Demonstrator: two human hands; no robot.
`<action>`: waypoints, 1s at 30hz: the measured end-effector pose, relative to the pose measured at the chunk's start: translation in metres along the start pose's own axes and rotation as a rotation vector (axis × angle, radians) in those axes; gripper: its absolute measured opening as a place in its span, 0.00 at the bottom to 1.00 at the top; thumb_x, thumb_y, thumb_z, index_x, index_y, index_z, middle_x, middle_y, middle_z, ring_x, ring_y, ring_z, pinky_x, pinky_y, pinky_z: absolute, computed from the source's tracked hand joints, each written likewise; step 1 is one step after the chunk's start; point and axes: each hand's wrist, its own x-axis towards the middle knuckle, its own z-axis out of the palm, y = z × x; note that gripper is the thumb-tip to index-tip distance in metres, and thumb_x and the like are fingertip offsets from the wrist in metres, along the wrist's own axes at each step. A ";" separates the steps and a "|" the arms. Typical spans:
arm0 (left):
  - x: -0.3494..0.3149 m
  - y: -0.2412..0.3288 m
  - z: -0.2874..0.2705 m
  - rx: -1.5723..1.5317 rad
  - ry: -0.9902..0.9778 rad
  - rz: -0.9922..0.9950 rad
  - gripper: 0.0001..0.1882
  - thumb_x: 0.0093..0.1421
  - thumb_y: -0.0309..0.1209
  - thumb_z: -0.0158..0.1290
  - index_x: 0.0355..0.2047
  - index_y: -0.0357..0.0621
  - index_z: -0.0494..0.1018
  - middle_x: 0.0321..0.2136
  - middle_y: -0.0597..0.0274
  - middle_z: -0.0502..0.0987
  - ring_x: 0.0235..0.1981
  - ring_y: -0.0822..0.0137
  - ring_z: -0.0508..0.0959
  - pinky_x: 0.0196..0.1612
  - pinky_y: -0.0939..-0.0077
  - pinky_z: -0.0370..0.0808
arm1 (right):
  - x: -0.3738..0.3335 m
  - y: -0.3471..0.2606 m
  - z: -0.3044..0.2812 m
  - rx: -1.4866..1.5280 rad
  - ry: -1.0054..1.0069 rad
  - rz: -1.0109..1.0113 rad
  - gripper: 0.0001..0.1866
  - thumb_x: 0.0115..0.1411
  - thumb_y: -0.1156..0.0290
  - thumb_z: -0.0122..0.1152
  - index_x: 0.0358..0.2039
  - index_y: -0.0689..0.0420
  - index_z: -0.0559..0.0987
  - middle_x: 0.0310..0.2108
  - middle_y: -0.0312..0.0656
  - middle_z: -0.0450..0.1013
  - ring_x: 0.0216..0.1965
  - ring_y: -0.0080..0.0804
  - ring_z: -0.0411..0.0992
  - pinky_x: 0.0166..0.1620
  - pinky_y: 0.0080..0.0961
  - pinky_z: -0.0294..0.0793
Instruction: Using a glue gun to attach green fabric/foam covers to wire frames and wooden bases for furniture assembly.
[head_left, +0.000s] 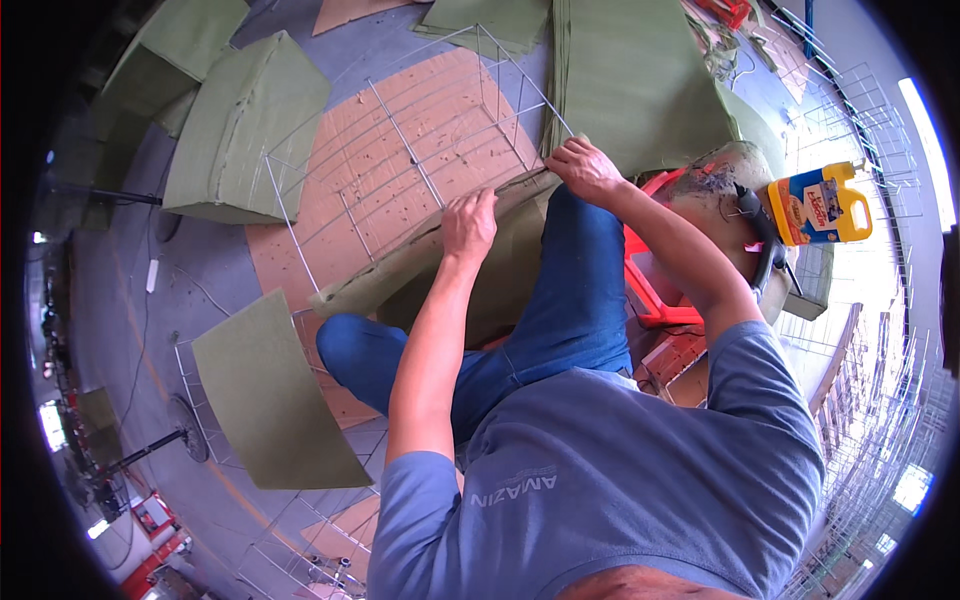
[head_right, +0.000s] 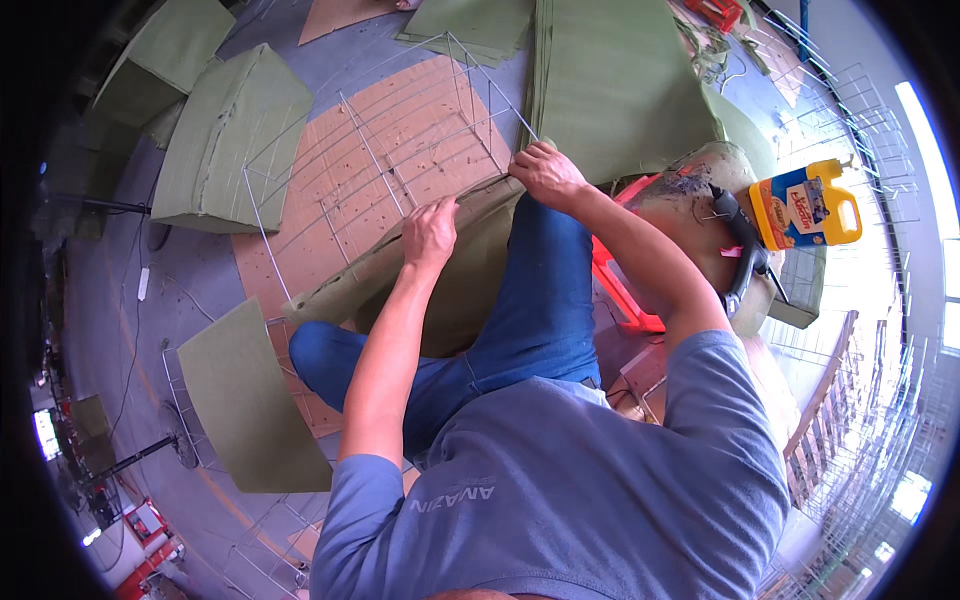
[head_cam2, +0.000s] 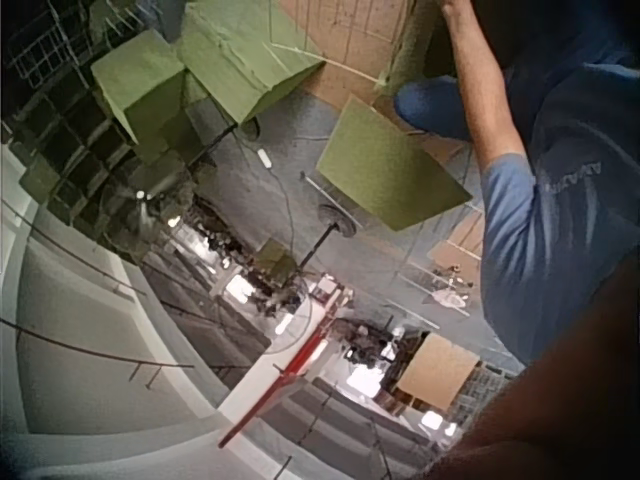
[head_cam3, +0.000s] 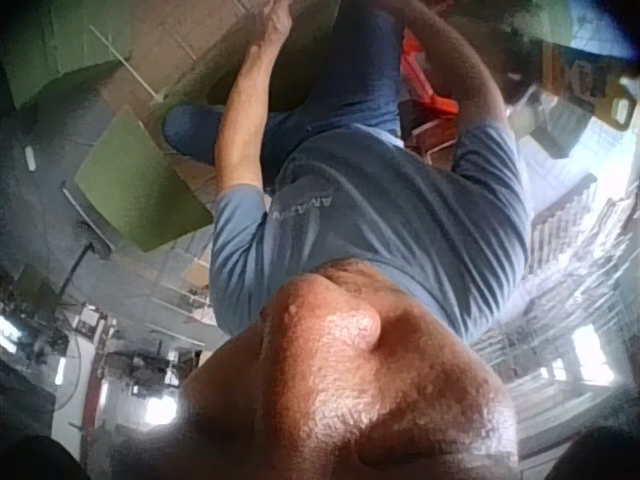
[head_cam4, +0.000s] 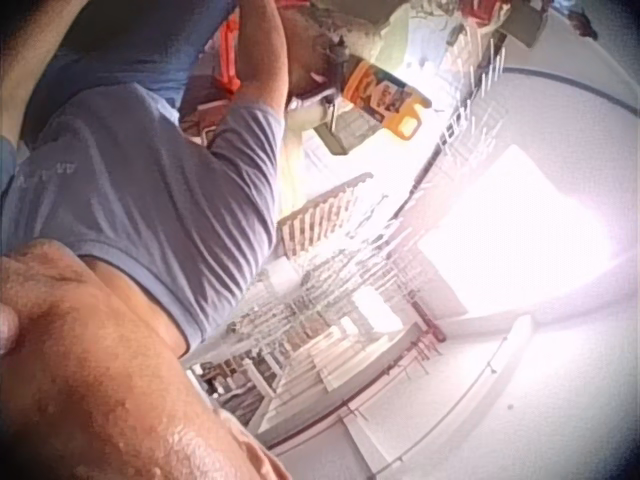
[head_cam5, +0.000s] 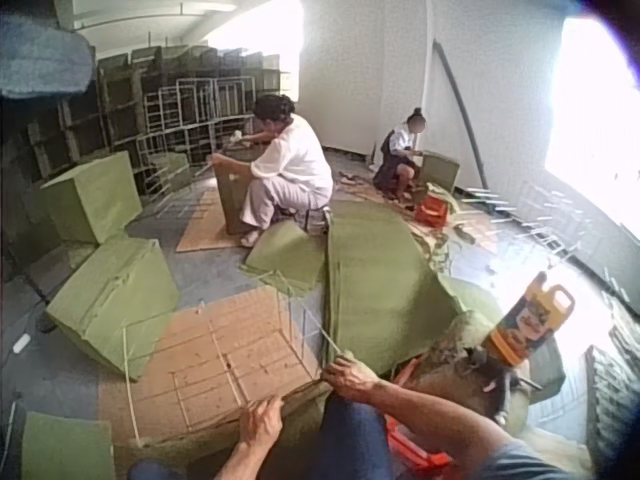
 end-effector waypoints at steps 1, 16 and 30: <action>-0.002 -0.001 0.000 0.003 0.028 -0.008 0.05 0.63 0.29 0.59 0.36 0.43 0.80 0.32 0.53 0.85 0.33 0.51 0.85 0.39 0.57 0.80 | 0.001 0.001 0.001 -0.016 -0.037 -0.003 0.11 0.56 0.73 0.57 0.40 0.53 0.79 0.40 0.39 0.75 0.46 0.38 0.75 0.58 0.35 0.70; 0.003 -0.006 -0.006 -0.068 0.089 0.109 0.07 0.60 0.28 0.58 0.26 0.39 0.77 0.26 0.53 0.82 0.32 0.53 0.82 0.40 0.60 0.78 | 0.043 -0.062 0.012 0.094 -0.128 -0.084 0.10 0.56 0.72 0.57 0.38 0.57 0.79 0.35 0.41 0.77 0.48 0.39 0.77 0.64 0.41 0.66; -0.138 -0.077 -0.157 0.046 0.590 -0.996 0.34 0.64 0.17 0.48 0.70 0.29 0.53 0.67 0.34 0.62 0.70 0.42 0.62 0.74 0.54 0.55 | -0.042 0.043 0.015 0.357 0.210 0.928 0.29 0.64 0.75 0.54 0.66 0.61 0.70 0.63 0.54 0.72 0.65 0.51 0.69 0.69 0.41 0.64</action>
